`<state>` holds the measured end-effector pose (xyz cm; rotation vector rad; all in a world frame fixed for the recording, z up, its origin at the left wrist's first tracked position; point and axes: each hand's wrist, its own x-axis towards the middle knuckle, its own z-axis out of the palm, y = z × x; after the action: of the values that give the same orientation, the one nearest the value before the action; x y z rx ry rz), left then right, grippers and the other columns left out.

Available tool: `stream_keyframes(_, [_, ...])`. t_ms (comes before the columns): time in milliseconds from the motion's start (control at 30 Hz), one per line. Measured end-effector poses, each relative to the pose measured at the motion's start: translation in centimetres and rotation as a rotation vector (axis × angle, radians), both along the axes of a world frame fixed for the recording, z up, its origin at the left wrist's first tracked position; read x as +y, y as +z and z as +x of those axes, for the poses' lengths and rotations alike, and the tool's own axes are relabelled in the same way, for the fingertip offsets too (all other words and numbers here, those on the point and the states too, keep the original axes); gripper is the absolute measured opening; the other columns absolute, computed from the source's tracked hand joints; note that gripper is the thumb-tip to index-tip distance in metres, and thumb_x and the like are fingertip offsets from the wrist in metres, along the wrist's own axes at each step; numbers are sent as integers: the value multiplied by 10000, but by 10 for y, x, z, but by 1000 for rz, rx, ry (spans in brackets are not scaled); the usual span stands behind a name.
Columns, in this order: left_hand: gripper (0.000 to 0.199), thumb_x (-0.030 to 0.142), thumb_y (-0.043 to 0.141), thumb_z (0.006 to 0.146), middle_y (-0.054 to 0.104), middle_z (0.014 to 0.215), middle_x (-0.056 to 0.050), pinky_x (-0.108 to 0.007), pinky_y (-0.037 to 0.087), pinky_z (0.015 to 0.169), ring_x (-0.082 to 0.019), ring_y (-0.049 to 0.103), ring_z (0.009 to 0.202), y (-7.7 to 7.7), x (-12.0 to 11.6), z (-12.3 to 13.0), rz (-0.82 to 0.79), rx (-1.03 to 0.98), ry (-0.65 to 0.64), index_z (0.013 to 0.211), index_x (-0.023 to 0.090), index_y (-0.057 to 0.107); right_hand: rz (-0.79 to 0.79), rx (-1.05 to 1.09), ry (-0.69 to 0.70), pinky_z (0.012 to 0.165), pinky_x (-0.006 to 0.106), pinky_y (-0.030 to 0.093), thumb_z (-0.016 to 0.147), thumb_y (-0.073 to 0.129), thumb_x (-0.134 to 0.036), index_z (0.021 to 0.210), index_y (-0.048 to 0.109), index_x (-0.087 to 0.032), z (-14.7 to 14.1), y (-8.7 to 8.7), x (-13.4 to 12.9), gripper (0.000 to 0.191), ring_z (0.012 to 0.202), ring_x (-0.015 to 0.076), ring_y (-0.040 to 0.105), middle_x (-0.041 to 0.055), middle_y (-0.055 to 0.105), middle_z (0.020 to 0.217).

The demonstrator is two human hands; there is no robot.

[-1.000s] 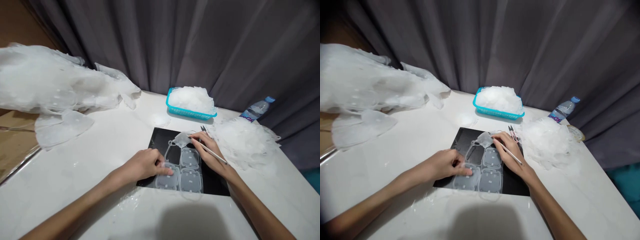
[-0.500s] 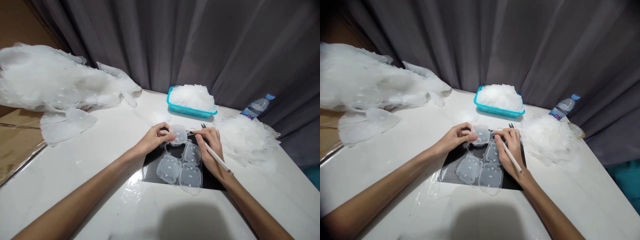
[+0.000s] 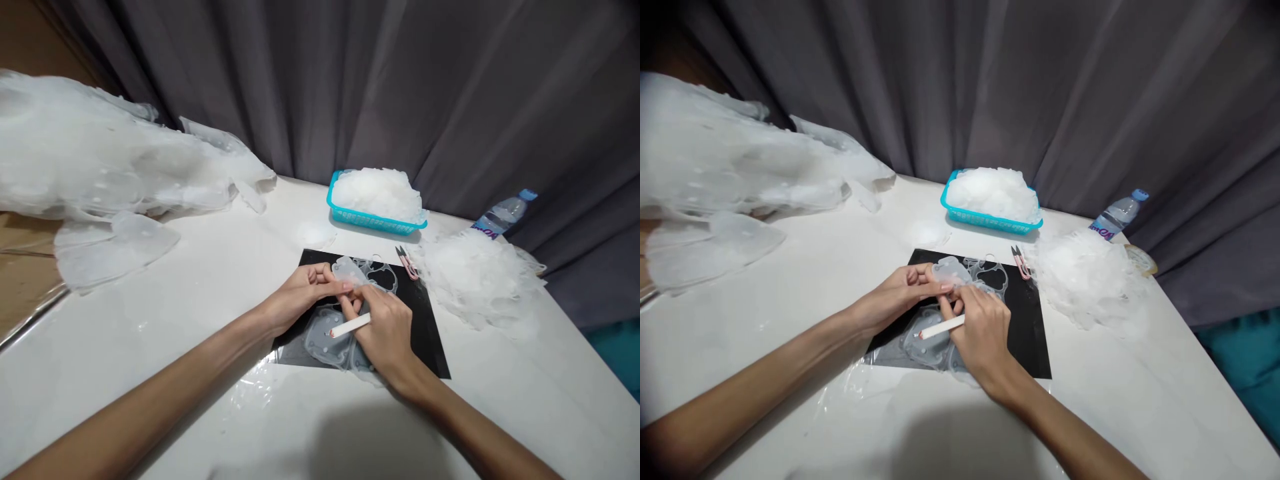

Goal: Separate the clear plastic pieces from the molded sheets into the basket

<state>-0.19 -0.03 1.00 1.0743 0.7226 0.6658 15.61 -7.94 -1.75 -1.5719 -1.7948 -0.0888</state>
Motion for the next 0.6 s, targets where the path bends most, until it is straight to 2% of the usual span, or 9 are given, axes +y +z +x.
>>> stream_keyframes(167, [394, 317, 916, 732, 767, 833, -35, -302, 518, 806, -180, 724, 846, -8, 7, -4, 28, 53, 21, 736, 177, 547, -41, -28, 128, 728, 288, 394, 1074, 525, -258, 919, 654, -208, 1, 1, -7, 207, 751, 163, 681, 4, 737, 846])
stream_keyframes(233, [418, 320, 938, 699, 771, 852, -42, -313, 529, 821, -183, 727, 853, -12, 11, -6, 65, 83, -4, 745, 174, 549, -72, -43, 173, 722, 286, 393, 1065, 513, -232, 905, 652, -206, 0, 2, -9, 213, 733, 163, 658, 5, 711, 813])
stream_keyframes(300, [434, 344, 936, 701, 763, 836, -42, -303, 524, 773, -172, 711, 805, -15, 15, -11, 126, 107, -46, 751, 175, 539, -90, -67, 190, 715, 286, 389, 1040, 519, -218, 865, 643, -204, 7, 5, -6, 215, 729, 168, 631, 8, 679, 782])
stream_keyframes(367, [447, 379, 910, 735, 746, 793, -32, -280, 488, 694, -162, 686, 749, -15, 20, -18, 194, 139, -93, 749, 183, 508, -95, -60, 112, 705, 288, 382, 1001, 539, -214, 822, 638, -205, 23, 6, 1, 205, 743, 181, 610, 18, 663, 772])
stream_keyframes(467, [435, 397, 850, 804, 724, 770, -21, -277, 450, 678, -177, 682, 772, -6, 28, -33, 269, 235, -177, 748, 191, 471, -121, 62, -157, 676, 284, 367, 908, 587, -196, 756, 638, -209, 56, 5, 14, 161, 736, 196, 589, 20, 660, 744])
stream_keyframes(500, [419, 388, 835, 822, 716, 773, -15, -278, 445, 693, -180, 678, 797, -1, 31, -38, 291, 271, -195, 748, 189, 474, -156, 91, -184, 669, 281, 364, 884, 606, -206, 749, 639, -210, 64, 4, 16, 140, 738, 198, 593, 18, 665, 739])
stream_keyframes(600, [370, 356, 810, 851, 667, 757, 17, -267, 422, 701, -158, 638, 796, 8, 36, -48, 321, 340, -236, 775, 186, 490, -234, 127, -108, 644, 270, 349, 894, 604, -241, 725, 617, -219, 71, 2, 13, 172, 710, 183, 583, -7, 652, 698])
